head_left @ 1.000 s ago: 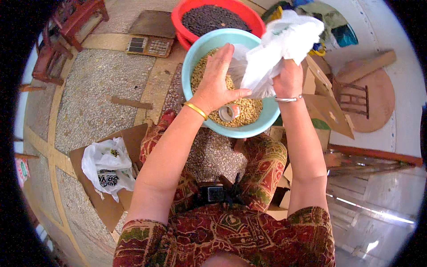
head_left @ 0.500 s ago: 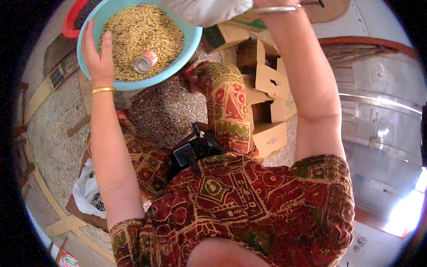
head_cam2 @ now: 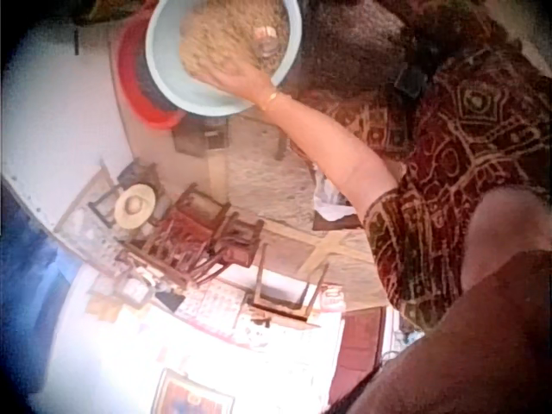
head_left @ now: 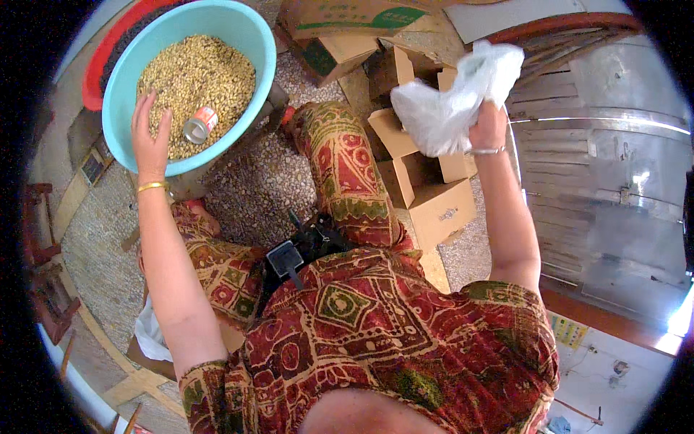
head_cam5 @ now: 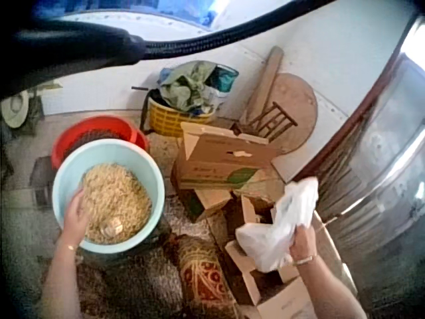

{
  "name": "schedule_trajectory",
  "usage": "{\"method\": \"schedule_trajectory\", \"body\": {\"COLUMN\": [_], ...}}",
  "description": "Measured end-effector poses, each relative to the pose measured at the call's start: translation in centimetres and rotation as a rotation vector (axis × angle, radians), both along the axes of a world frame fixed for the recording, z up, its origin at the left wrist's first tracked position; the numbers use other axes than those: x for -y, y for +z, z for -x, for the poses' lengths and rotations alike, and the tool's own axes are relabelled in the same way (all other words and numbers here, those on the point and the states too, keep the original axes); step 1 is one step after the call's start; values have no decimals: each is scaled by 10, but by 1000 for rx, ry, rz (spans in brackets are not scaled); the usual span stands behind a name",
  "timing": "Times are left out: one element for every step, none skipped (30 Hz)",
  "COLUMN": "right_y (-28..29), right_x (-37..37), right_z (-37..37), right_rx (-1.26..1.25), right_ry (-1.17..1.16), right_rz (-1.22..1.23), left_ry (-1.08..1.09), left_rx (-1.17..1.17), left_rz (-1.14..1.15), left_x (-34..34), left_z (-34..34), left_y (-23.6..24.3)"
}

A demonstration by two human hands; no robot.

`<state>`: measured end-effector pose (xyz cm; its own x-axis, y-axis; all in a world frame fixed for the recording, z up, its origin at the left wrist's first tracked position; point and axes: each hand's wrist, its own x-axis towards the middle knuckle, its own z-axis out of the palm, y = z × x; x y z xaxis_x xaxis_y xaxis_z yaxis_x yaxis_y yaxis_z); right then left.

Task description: The person pours light-colored grains from a white plastic bag into a light blue basin using a small plastic cup as a scoop. They repeat this scooping and pouring action multiple times to transfer the contents.

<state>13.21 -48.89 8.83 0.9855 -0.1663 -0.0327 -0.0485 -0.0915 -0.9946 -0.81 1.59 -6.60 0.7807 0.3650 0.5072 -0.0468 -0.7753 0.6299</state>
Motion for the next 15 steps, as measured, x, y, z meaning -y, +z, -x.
{"method": "schedule_trajectory", "body": {"right_y": [-7, -24, -39, -58, -76, -87, -98, -114, -121, -128, -140, -168, -190, -208, -222], "right_x": [19, 33, 49, 70, 92, 104, 115, 115, 125, 134, 145, 176, 197, 214, 220], "right_z": [12, 16, 20, 21, 24, 29, 33, 38, 43, 47, 49, 52, 55, 56, 55], "right_rx": [-40, -50, -65, -110, -155, -189, -223, -261, -275, -290, -307, -235, -283, -330, -377], "right_ry": [-29, -155, -218, -224, -234, -286, -335, -375, -409, -438, -466, -438, -476, -512, -542], "right_rz": [116, -92, -102, -131, -159, -145, -131, -127, -154, -181, -211, -258, -282, -307, -335], "left_ry": [-10, -5, 3, 16, 10, 5, 2, -30, -17, -1, 15, 45, 87, 130, 151], "left_rx": [-8, -44, -82, -122, -126, -131, -137, -96, -96, -97, -98, -128, -159, -186, -198], "left_rz": [7, 29, 51, 70, 97, 123, 148, 270, 324, 377, 427, 402, 368, 332, 340], "left_x": [-1, -1, -2, -6, -9, -11, -13, -25, -23, -22, -19, -12, -8, -7, -14], "left_z": [1, 2, 5, 9, 12, 14, 16, 25, 26, 30, 35, 38, 46, 54, 65], "left_y": [0, -3, -7, -10, -13, -13, -13, -12, -12, -11, -9, -8, -5, -2, -2]}}
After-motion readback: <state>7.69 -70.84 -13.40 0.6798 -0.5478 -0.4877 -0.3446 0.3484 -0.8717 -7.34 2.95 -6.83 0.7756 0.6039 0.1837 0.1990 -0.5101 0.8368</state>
